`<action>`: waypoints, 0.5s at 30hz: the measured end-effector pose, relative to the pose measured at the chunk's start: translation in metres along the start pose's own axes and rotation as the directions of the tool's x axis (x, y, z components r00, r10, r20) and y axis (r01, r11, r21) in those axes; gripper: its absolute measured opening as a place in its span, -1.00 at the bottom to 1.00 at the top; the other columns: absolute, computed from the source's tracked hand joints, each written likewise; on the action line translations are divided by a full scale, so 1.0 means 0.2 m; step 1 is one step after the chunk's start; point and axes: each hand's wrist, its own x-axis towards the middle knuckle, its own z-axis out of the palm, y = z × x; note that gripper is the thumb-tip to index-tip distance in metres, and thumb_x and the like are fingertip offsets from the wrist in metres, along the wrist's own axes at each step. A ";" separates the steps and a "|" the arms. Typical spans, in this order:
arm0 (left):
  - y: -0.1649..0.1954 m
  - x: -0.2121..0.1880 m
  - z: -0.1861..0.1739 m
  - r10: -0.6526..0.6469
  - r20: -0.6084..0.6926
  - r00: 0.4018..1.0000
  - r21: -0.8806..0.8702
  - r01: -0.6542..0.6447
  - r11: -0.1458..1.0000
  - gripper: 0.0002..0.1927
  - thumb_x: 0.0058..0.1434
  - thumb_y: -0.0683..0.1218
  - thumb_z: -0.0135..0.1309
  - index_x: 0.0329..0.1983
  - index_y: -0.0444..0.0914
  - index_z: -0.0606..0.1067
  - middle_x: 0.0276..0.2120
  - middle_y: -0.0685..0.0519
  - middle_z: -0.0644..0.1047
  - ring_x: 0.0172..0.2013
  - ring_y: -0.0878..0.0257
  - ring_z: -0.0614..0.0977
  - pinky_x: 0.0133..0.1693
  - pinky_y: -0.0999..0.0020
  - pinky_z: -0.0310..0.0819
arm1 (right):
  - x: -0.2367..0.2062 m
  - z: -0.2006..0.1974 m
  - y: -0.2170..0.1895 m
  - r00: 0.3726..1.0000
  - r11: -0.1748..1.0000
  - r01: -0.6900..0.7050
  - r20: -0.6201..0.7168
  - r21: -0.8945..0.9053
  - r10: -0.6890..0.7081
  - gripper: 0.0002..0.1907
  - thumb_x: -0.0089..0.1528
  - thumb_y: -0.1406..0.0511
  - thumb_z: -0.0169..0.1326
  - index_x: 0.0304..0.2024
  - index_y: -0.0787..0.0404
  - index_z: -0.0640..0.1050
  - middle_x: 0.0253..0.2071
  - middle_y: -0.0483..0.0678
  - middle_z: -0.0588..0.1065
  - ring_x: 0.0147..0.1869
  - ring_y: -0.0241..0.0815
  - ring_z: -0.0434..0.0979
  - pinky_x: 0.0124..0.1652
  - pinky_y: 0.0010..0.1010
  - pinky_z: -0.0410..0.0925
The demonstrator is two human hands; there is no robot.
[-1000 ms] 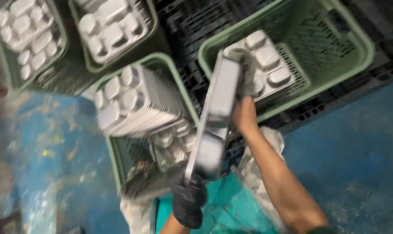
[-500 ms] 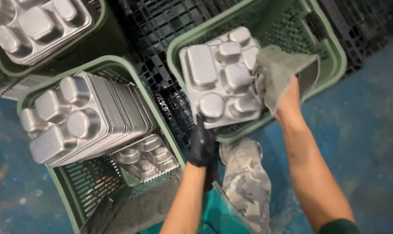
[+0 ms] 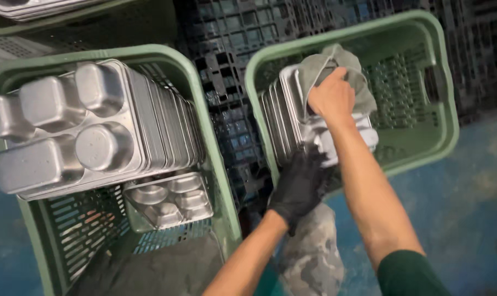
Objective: The person sits on the floor and wipes aluminum compartment trays one at a time with a cloth, then stacks the wiped trays into green plastic baskets. They take trays from a basket, wipe both sides, and build up stacks of finished trays.
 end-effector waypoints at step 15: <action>0.01 0.09 0.24 0.031 0.200 0.979 0.538 -0.136 0.832 -0.37 0.24 -0.06 -0.06 0.43 -0.08 0.29 0.47 0.05 0.23 0.45 -0.11 0.20 0.38 -0.15 -0.02 | 0.50 -0.15 0.66 0.972 0.970 0.227 0.075 -0.091 -0.221 -0.67 0.26 0.18 0.07 -0.02 0.18 0.65 -0.03 0.26 0.56 0.08 0.35 0.54 0.07 0.06 0.39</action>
